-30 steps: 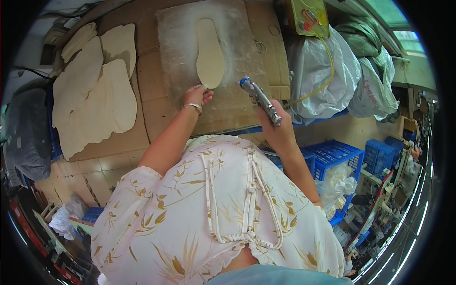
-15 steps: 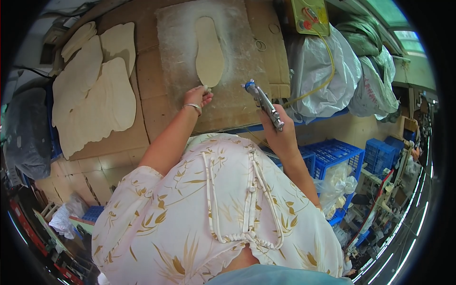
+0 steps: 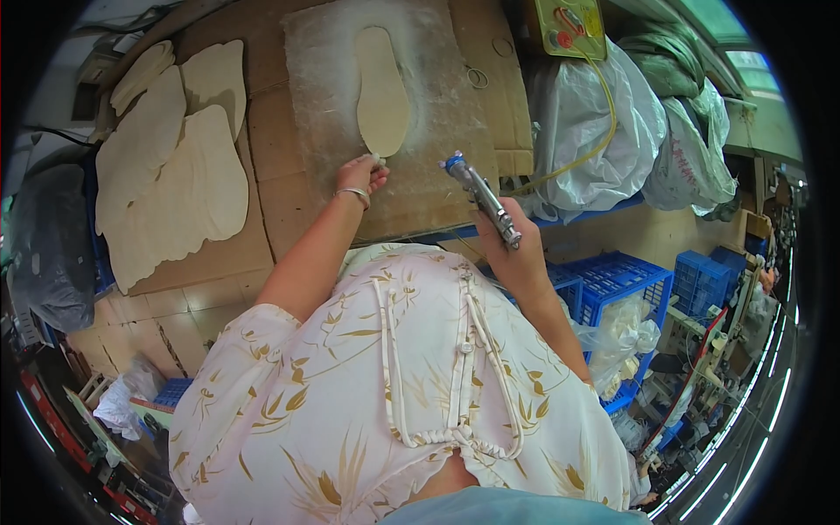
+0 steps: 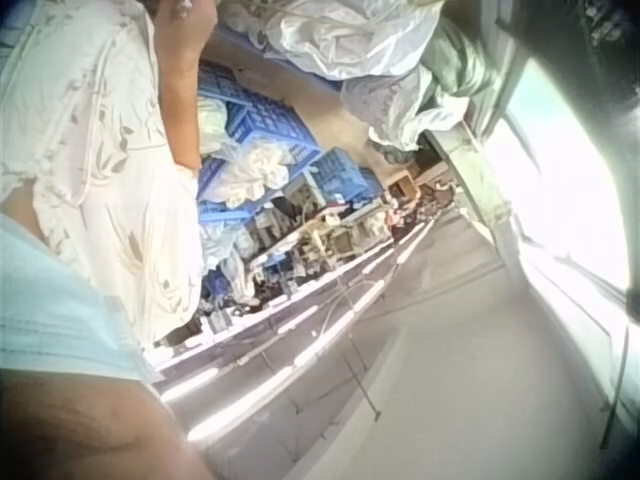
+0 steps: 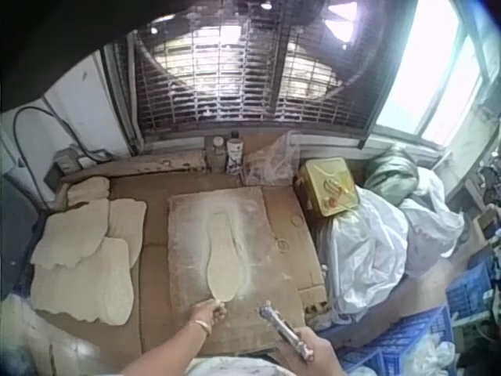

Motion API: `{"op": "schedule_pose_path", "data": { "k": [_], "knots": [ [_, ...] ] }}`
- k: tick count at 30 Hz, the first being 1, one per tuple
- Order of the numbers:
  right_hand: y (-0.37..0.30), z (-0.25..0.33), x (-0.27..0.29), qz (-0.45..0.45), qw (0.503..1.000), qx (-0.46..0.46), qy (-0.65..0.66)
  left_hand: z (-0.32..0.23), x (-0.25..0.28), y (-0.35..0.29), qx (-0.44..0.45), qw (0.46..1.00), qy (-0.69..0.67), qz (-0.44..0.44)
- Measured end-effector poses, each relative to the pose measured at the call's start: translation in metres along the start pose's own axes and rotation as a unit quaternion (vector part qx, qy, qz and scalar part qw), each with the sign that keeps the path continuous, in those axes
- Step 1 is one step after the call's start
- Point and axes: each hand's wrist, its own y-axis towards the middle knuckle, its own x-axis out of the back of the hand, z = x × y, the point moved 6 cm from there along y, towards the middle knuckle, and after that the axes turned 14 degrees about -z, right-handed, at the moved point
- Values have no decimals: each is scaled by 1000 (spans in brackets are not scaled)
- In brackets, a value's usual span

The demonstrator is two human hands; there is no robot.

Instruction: Applying glue to shoe insoles using a spray gun and stacking them on a workstation.

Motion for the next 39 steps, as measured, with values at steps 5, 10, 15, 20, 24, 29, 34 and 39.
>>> {"op": "schedule_pose_path", "data": {
  "k": [5,10,15,20,24,29,34,39],
  "knots": [
    [-8,0,1,44,999,12,2,2,1,3,3,1000,-6,-6],
    [-6,2,6,23,999,-27,34,2,1,3,0,1000,-8,-4],
    [-12,1,3,51,999,16,10,2,0,2,-5,1000,-11,2],
    [-8,4,7,26,999,-25,21,2,2,-1,-2,1000,-9,-6],
    [-14,-1,11,51,999,1,7,2,1,-4,5,1000,-16,0],
    [-13,-3,18,33,999,-22,5,2,4,-4,14,1000,-22,4],
    [-15,-4,17,57,998,-4,28,-2,4,-12,25,1000,-6,7],
    [-15,-4,17,80,995,-35,48,-2,3,-19,31,999,9,18]
  ]
}}
